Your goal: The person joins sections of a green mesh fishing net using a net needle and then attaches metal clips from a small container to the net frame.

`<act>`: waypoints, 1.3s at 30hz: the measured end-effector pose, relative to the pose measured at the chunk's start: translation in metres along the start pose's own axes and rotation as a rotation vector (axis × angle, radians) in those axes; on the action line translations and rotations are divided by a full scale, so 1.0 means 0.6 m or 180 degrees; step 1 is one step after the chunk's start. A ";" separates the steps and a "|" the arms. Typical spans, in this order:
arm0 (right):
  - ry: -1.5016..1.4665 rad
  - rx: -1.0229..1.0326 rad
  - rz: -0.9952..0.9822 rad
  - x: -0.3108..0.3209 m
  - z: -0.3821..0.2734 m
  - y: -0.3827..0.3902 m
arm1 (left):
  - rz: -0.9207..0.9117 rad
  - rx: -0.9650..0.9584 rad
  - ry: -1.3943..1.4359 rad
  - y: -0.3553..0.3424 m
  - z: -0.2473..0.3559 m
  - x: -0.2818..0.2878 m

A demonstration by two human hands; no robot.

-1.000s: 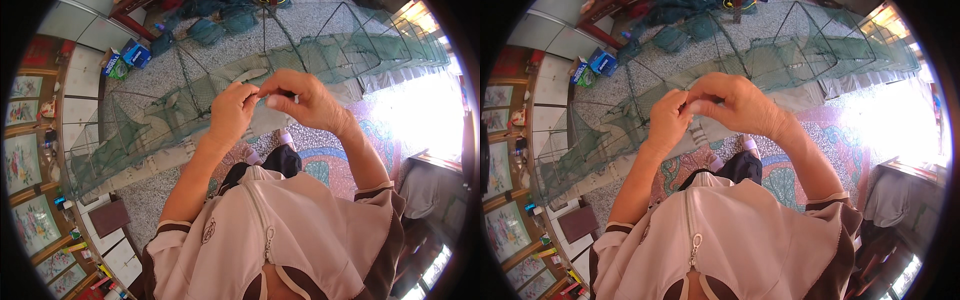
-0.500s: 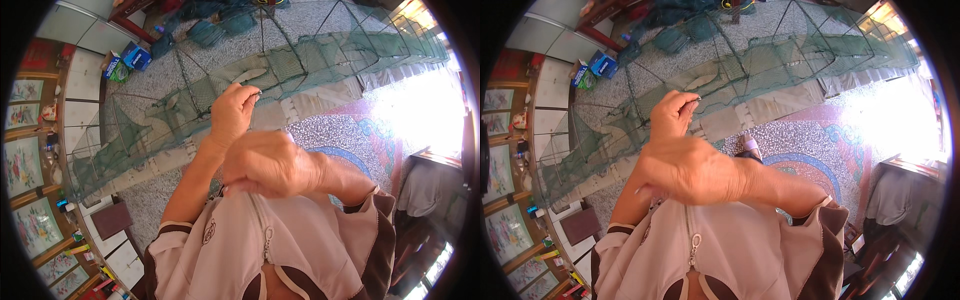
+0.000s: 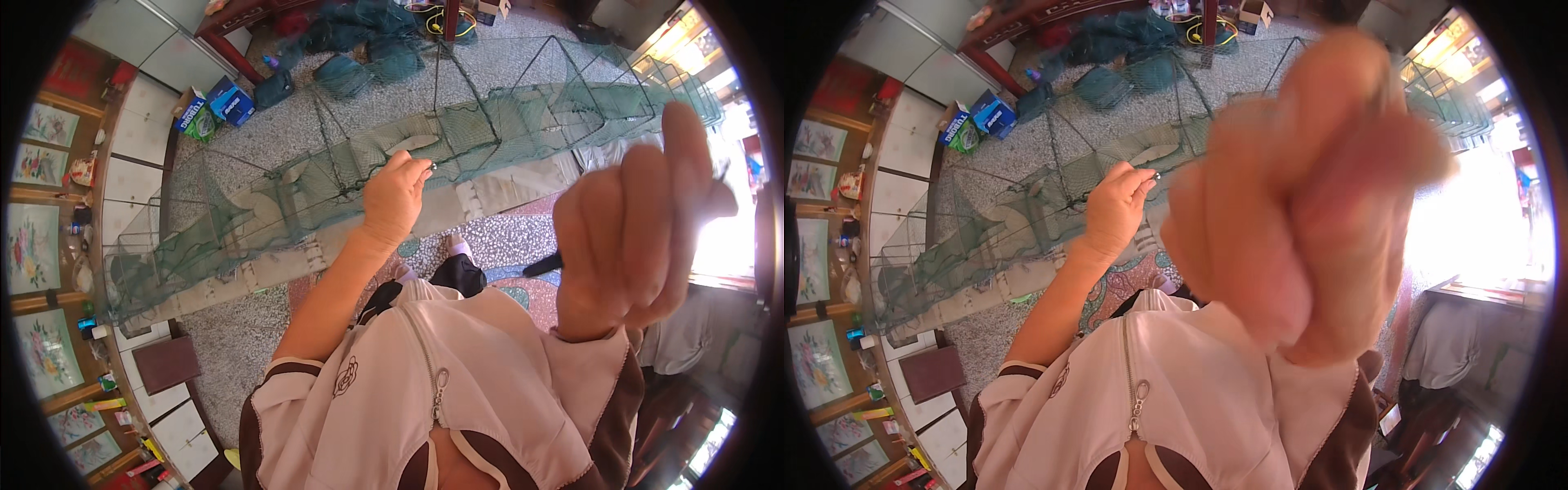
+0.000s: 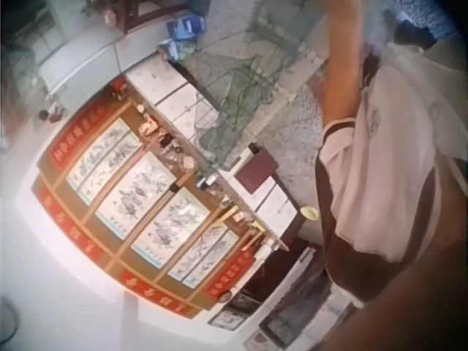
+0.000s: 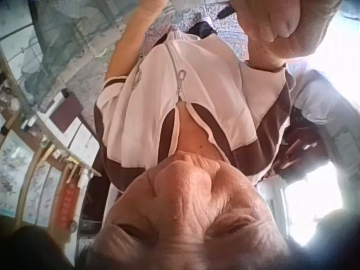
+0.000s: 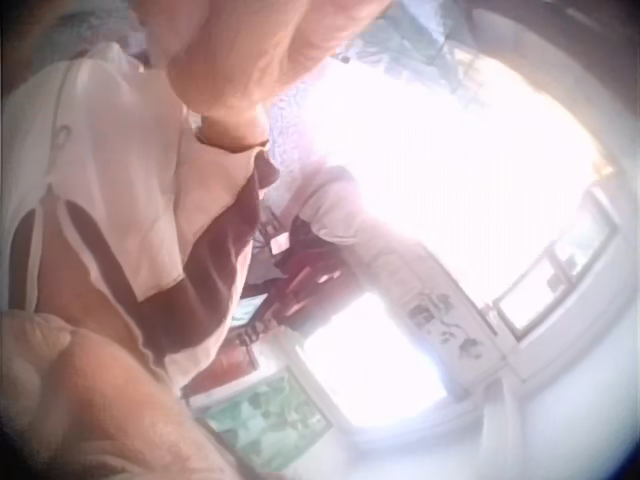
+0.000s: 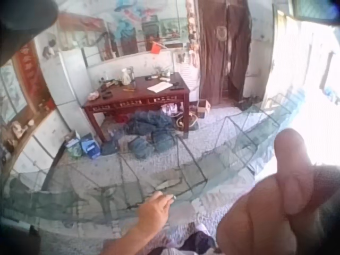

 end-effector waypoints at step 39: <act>0.3571 -0.0058 -0.3959 0.236 0.286 -0.118 | 0.2653 0.2139 0.3469 0.094 0.036 -0.032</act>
Point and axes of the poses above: each hand's wrist, its own y-axis away from the middle knuckle, its own x-axis out of the back of the hand, z = x × y, the point moved 4 cm from there along -y, towards the middle knuckle, and after that the axes turned 5 degrees about -x, right-handed, at the moved point
